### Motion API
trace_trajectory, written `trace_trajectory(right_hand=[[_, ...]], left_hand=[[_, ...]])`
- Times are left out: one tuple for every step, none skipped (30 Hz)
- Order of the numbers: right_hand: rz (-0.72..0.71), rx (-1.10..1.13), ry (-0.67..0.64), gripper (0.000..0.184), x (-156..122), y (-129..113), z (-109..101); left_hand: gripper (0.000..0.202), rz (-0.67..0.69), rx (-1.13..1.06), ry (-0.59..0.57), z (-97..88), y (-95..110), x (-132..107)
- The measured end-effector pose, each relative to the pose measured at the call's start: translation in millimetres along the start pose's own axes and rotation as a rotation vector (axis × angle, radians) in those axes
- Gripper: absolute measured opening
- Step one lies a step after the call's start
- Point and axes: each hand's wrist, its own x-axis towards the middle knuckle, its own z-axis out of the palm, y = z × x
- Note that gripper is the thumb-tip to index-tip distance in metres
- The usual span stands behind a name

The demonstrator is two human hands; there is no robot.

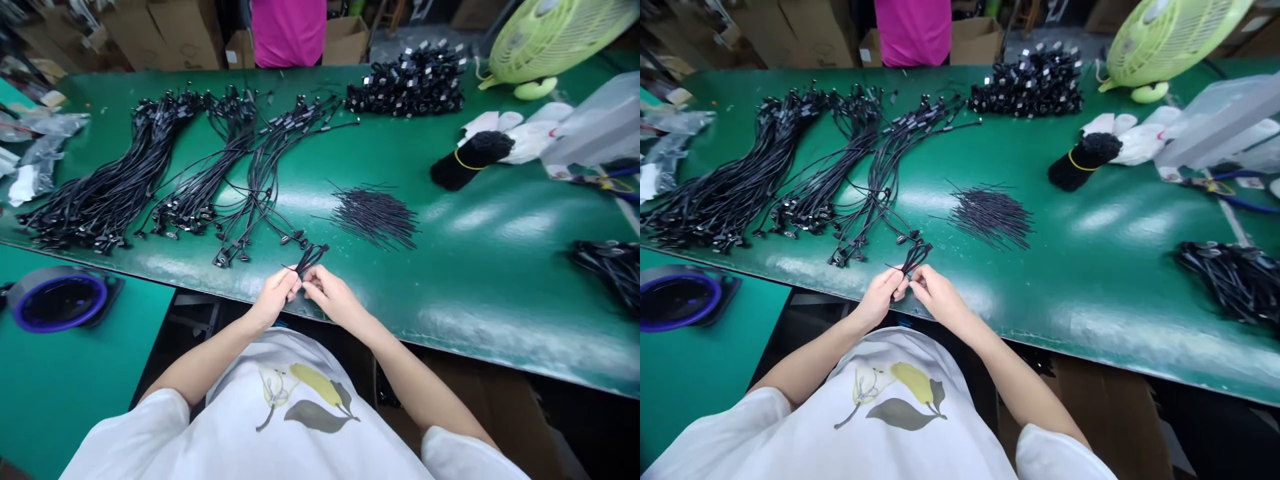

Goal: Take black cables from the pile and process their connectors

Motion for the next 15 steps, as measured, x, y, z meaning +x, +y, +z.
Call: trace_trajectory(right_hand=[[-0.017,-0.025,0.028,0.008,0.7,-1.8,3.6],[-0.066,-0.087,0.067,0.008,1.3,-3.3,6.5],[-0.148,-0.184,0.118,0.01,1.7,-4.7,8.8],[-0.256,-0.308,0.174,0.012,2.1,-6.0,10.5],[-0.38,-0.443,0.228,0.016,2.4,-7.1,11.5],[-0.511,-0.576,0.267,0.021,3.1,-7.8,11.7],[-0.642,-0.702,0.286,0.025,4.6,-7.9,11.0],[-0.769,-0.81,0.29,0.029,7.2,-7.7,9.2],[-0.888,-0.896,0.272,0.03,11.0,-7.2,6.5],[-0.991,-0.963,0.247,0.031,15.7,-7.1,3.2],[-1.075,-1.016,0.214,0.032,20.9,-7.7,-0.5],[-1.142,-1.057,0.183,0.033,25.8,-9.2,-4.1],[-1.19,-1.092,0.16,0.035,30.0,-11.5,-7.1],[-1.225,-1.13,0.131,0.038,33.0,-14.5,-9.4],[-1.245,-1.168,0.102,0.039,34.8,-17.7,-10.8]], left_hand=[[0.038,0.011,0.021,0.017,-3.6,-0.5,0.8],[0.037,0.023,0.054,0.039,-7.4,-1.3,1.4],[0.036,0.037,0.102,0.064,-11.1,-2.3,1.8],[0.036,0.058,0.167,0.09,-14.6,-3.4,1.8],[0.036,0.084,0.239,0.115,-17.7,-4.4,1.7],[0.036,0.112,0.315,0.132,-20.4,-5.3,1.7],[0.033,0.137,0.382,0.138,-22.8,-5.8,1.9],[0.032,0.159,0.428,0.136,-25.0,-5.7,2.5],[0.033,0.171,0.467,0.115,-27.2,-5.0,3.3],[0.033,0.159,0.508,0.061,-29.3,-3.6,4.1],[0.034,0.138,0.542,0.017,-31.5,-1.7,4.4],[0.035,0.106,0.566,-0.017,-33.5,0.4,3.9],[0.036,0.067,0.574,-0.034,-35.4,2.4,2.7],[0.035,0.026,0.559,-0.039,-37.2,4.0,0.8],[0.031,-0.013,0.521,-0.04,-38.9,4.9,-1.3]])
